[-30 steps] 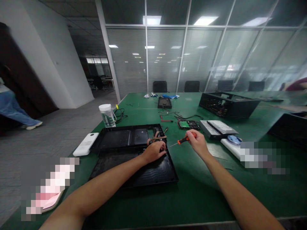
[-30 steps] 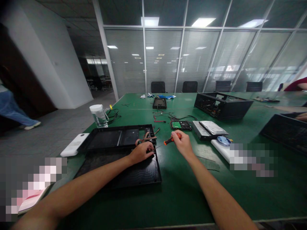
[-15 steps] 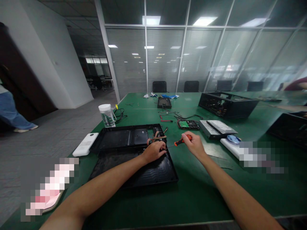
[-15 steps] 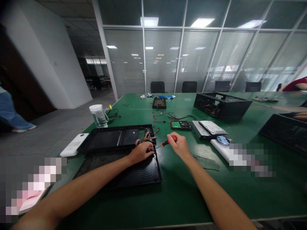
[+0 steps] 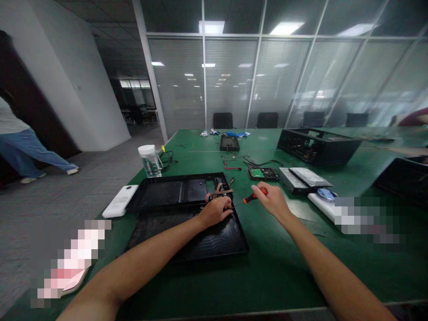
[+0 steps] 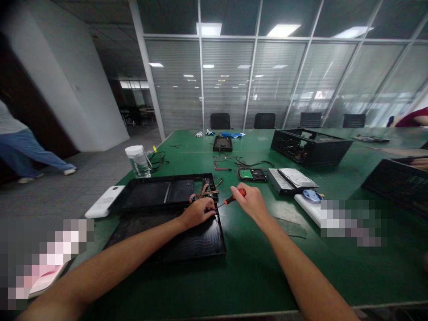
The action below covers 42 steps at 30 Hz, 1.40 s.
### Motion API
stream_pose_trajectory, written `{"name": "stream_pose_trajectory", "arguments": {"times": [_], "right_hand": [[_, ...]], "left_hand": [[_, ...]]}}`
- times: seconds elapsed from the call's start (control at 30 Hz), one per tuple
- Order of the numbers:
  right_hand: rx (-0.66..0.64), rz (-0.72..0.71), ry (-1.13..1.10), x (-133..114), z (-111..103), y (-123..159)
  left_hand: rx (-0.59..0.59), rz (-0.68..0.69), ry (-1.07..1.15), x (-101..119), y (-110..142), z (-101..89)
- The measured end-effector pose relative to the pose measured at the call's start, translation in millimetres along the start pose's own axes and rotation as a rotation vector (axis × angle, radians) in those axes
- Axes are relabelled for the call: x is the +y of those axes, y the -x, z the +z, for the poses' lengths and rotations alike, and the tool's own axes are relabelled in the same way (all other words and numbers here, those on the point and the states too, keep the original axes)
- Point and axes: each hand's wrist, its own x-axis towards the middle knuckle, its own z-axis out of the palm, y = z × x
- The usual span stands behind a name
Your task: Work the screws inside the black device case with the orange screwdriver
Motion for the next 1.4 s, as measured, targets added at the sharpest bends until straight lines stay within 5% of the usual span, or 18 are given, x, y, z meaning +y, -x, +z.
{"name": "stream_pose_trajectory", "arguments": {"times": [0.13,0.37,0.53,0.7,0.87,1.4], "right_hand": [[-0.203,-0.057,0.336,-35.1,-27.1,-15.3],[-0.586,-0.232,0.127,-80.6,-31.6,-57.6],[-0.451,-0.034,0.476,-85.2,-20.4,-66.6],[-0.548,-0.124,0.368,-88.1,-20.7,-62.2],[-0.519,-0.018,0.452,-87.9,-24.5,-63.5],[-0.524,-0.054,0.462,-84.3,-29.8,-62.8]], "left_hand": [[0.001,-0.011,0.006,0.5,-0.6,-0.2],[0.009,-0.020,0.014,-5.3,-0.3,3.5],[0.007,-0.021,0.028,-8.8,-0.9,5.5],[0.006,-0.011,-0.004,-9.4,-1.8,5.4],[0.001,-0.004,-0.010,-7.5,-1.8,4.1],[0.023,0.025,-0.049,-5.9,-1.6,3.2]]}}
